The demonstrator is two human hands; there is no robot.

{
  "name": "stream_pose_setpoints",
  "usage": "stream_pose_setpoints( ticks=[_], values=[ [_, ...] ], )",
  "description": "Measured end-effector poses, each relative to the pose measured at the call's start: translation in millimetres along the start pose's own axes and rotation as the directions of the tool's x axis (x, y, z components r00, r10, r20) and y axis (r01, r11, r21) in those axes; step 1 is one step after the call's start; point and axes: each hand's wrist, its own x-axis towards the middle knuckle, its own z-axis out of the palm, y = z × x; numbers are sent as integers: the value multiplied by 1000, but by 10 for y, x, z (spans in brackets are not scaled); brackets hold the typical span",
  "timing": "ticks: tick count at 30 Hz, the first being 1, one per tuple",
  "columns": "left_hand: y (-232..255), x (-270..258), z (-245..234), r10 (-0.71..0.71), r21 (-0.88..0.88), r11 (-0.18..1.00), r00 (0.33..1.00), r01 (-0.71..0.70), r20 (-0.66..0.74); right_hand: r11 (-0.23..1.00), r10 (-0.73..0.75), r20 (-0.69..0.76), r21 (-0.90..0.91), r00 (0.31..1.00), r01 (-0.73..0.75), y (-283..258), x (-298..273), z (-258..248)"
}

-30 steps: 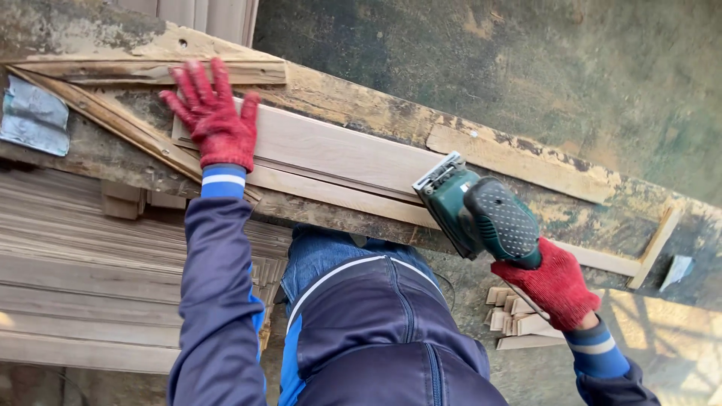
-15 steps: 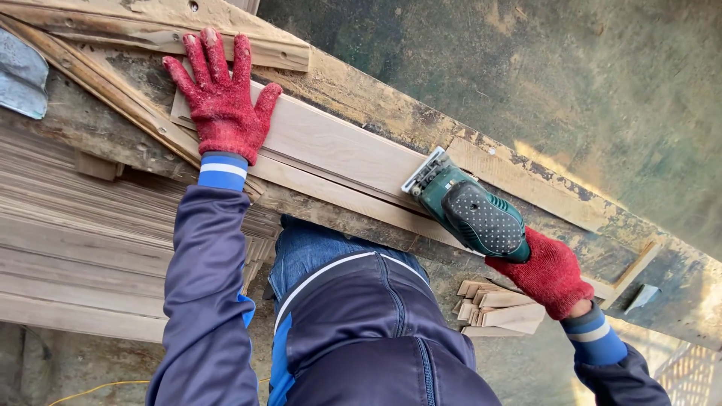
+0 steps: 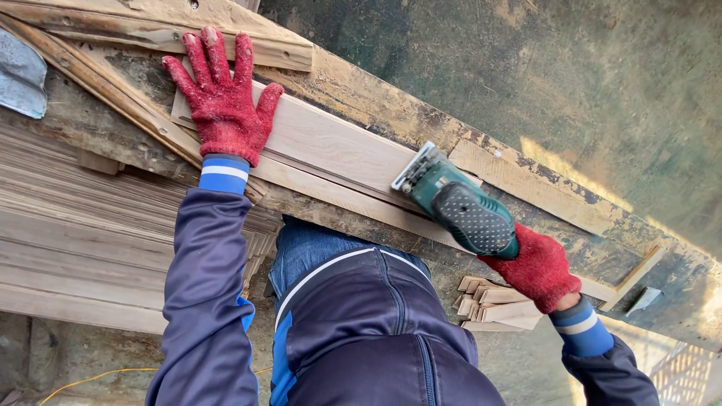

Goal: The recorder is sanding wooden boards using a hand-held power sander on a workbench.

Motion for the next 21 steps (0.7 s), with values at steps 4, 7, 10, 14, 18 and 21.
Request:
stream_pose_setpoints(
  ticks=[4, 7, 10, 14, 18, 21],
  values=[
    [-3, 5, 1, 1, -27, 1000, 1000, -1, -3, 999, -49, 26, 10, 998, 49, -337, 19, -9],
    [-11, -9, 13, 19, -16, 1000, 999, -19, -33, 997, -79, 11, 27, 997, 79, -574, 82, 58],
    [-7, 1, -1, 24, -11, 1000, 999, -24, -29, 995, -84, 47, 64, 995, 81, -837, 214, 2],
    [-31, -2, 39, 31, 7, 1000, 999, -31, -40, 992, -128, -27, -1, 991, 128, -1091, 436, -53],
    [-41, 10, 75, 40, 2, 999, 997, -40, -71, 987, -155, -55, 28, 986, 156, -1410, 628, -134],
    [-73, 21, 108, 33, 11, 999, 997, -32, -68, 994, -103, -17, 44, 995, 104, -1566, 686, -97]
  ],
)
